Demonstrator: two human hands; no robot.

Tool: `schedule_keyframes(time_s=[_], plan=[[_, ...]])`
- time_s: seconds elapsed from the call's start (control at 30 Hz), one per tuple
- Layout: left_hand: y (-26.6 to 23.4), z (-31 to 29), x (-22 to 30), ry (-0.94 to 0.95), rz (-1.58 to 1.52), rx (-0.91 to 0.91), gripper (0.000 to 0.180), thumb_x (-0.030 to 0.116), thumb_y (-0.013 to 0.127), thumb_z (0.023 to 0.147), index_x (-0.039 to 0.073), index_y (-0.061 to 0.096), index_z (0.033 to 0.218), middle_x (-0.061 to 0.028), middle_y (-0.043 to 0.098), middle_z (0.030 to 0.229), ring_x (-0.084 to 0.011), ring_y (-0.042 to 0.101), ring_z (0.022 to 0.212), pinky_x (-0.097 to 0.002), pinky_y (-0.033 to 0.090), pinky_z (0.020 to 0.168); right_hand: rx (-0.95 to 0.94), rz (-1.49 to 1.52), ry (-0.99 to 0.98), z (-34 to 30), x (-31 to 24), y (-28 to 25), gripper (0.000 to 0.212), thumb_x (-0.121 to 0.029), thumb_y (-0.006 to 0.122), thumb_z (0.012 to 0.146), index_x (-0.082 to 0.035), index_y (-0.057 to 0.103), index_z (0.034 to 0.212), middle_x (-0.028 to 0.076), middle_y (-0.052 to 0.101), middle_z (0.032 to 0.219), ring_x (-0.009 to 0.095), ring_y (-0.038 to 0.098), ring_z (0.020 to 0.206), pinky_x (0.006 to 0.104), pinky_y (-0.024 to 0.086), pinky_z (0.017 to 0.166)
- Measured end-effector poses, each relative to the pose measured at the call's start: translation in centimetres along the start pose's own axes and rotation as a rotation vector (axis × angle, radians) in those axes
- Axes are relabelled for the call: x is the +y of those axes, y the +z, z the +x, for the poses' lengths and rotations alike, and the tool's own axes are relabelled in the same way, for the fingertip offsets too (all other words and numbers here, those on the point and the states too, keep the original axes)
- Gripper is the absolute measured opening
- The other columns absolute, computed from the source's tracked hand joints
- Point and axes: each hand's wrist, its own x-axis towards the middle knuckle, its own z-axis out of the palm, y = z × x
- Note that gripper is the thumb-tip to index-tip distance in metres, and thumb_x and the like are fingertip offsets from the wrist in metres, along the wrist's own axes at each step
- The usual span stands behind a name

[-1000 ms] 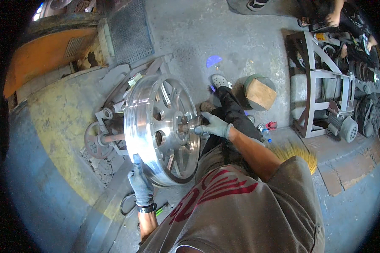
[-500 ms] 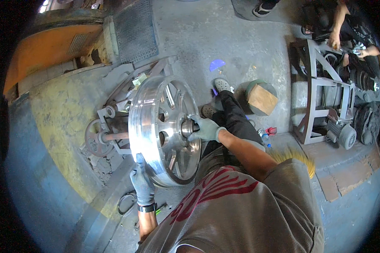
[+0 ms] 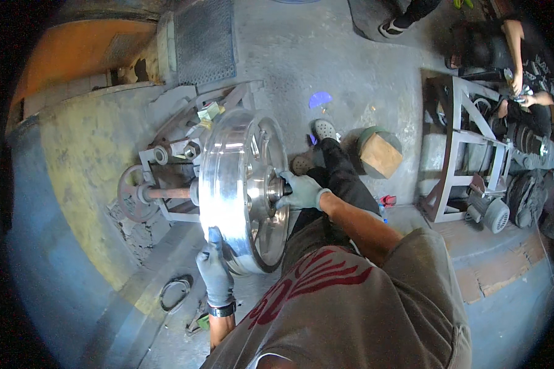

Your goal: The person mounts a silver wheel rim onto a bench-mounted lathe, secures it, and then sits on the floor to sand the outer edge of the rim with a sanding block while the lathe rotates. The person continues sanding the rim's edge for the remainder of the clip.

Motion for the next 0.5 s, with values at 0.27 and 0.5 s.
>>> schedule_keyframes(time_s=[0.27,0.5], plan=[[0.6,0.3,2.0,0.066,0.034,-0.046,0.050,0.030,0.060,0.111,0.001,0.069,0.071,0.0035,0.054,0.057,-0.0074,0.044,0.052,-0.0306,0.034,0.050,-0.117,-0.110,0.004,1.1,-0.9,-1.2,0.097,-0.060,0.077,0.085,-0.001,0.041,0.153,0.032,0.071,0.117,0.046,0.071,0.107,0.0510,0.055,0.095],[0.8,-0.4,3.1,0.034,-0.037,-0.084,0.040,0.021,0.058,0.112,0.005,0.067,0.076,0.0058,0.055,0.066,-0.0036,0.043,0.060,-0.0260,0.032,0.054,-0.126,-0.227,-0.010,0.7,-1.5,-1.0,0.101,-0.060,0.069,0.093,0.002,0.026,0.160,0.035,0.071,0.108,0.051,0.070,0.101,0.0537,0.054,0.091]])
